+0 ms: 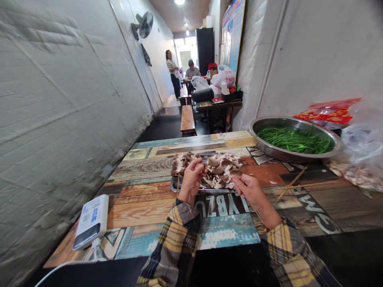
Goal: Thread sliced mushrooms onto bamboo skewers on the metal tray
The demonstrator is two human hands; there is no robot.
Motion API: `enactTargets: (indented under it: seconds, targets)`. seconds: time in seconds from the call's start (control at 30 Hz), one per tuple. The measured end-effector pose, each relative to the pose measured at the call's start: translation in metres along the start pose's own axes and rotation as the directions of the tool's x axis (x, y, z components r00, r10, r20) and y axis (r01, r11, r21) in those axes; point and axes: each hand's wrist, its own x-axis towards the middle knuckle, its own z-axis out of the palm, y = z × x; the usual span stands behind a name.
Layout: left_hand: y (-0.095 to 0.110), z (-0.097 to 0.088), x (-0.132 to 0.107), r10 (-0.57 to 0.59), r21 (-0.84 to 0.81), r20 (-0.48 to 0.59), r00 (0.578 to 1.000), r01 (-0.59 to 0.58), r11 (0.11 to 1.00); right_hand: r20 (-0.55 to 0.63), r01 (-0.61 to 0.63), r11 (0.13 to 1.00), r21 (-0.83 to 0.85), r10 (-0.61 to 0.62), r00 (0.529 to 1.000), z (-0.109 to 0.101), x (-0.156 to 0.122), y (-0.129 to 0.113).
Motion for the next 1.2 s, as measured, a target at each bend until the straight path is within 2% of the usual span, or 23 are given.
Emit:
enactTargets:
  seconds: [0.4,0.8,1.2]
  targets:
    - [-0.0028,-0.0072,0.0045,-0.037,-0.209,-0.041,0.998,0.027,0.977,0.192,0.02,0.985,-0.173,0.014,0.981,0.0021,-0.0057,-0.0003]
    - [-0.0009,0.0019,-0.0009,0.018,-0.1,0.012,1.0,-0.016,0.995,0.182,0.055,0.976,-0.212,-0.016,0.983,0.0016,-0.0033,0.0028]
    - [-0.0046,0.0027,0.0009,0.07,-0.05,-0.008,0.998,-0.07,0.996,0.191,0.071,0.971,-0.228,-0.027,0.981,0.0036,-0.0053,-0.0035]
